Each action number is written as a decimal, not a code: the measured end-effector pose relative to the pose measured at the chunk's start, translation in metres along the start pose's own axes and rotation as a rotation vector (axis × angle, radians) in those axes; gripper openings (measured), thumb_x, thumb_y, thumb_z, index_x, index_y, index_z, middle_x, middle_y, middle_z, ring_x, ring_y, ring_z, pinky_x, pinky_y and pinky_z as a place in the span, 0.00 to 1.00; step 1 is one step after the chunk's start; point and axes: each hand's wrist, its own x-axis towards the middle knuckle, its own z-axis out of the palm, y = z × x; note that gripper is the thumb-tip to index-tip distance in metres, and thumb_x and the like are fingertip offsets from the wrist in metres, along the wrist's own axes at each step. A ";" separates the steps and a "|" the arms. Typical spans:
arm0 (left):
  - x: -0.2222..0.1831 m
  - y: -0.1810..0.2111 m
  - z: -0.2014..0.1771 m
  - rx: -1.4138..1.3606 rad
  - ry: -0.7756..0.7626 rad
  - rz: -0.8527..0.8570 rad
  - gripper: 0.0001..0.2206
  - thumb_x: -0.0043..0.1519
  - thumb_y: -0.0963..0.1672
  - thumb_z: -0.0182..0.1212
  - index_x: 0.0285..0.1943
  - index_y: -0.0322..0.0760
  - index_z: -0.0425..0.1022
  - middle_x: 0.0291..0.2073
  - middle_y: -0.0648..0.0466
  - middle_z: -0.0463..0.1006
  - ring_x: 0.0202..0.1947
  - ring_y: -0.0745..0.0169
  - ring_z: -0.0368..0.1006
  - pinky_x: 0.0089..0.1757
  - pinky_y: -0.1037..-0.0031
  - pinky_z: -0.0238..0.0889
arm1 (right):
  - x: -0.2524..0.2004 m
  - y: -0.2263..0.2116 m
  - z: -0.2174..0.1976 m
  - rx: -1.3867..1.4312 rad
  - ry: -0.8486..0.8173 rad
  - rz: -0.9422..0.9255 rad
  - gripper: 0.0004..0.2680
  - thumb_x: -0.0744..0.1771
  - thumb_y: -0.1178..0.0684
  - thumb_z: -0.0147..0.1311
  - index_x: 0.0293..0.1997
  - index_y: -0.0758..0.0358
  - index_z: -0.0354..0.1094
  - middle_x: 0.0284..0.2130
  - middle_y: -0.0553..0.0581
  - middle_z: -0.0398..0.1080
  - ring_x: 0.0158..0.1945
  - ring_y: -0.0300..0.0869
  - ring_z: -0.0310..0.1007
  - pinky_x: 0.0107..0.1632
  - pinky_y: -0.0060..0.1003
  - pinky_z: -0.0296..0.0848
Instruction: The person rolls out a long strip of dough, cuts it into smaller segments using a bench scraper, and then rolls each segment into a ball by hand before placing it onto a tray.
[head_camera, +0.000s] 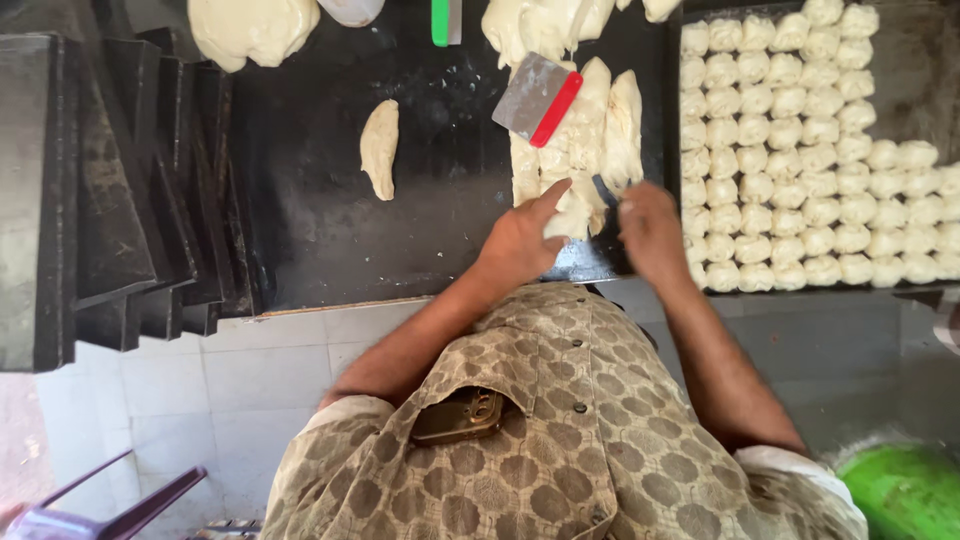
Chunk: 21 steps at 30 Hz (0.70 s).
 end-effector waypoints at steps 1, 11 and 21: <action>0.004 0.011 0.002 0.039 0.039 0.031 0.33 0.52 0.40 0.69 0.71 0.37 0.65 0.45 0.40 0.79 0.47 0.38 0.74 0.48 0.59 0.68 | -0.002 -0.010 0.005 0.169 -0.065 0.147 0.11 0.73 0.50 0.48 0.47 0.68 0.72 0.39 0.59 0.75 0.42 0.42 0.76 0.41 0.37 0.77; 0.022 0.012 0.043 -0.485 0.006 -0.517 0.19 0.59 0.41 0.69 0.58 0.30 0.75 0.46 0.45 0.81 0.39 0.54 0.80 0.35 0.62 0.79 | 0.004 -0.086 -0.034 -0.296 -0.027 -0.684 0.02 0.66 0.64 0.60 0.38 0.67 0.75 0.41 0.61 0.75 0.46 0.53 0.75 0.47 0.44 0.75; 0.015 -0.012 0.012 -0.712 -0.100 -0.576 0.18 0.62 0.39 0.60 0.62 0.34 0.75 0.46 0.41 0.81 0.42 0.58 0.80 0.43 0.69 0.76 | -0.017 -0.094 0.001 -0.360 0.088 -0.766 0.10 0.63 0.62 0.64 0.47 0.63 0.73 0.48 0.65 0.70 0.52 0.57 0.71 0.52 0.52 0.70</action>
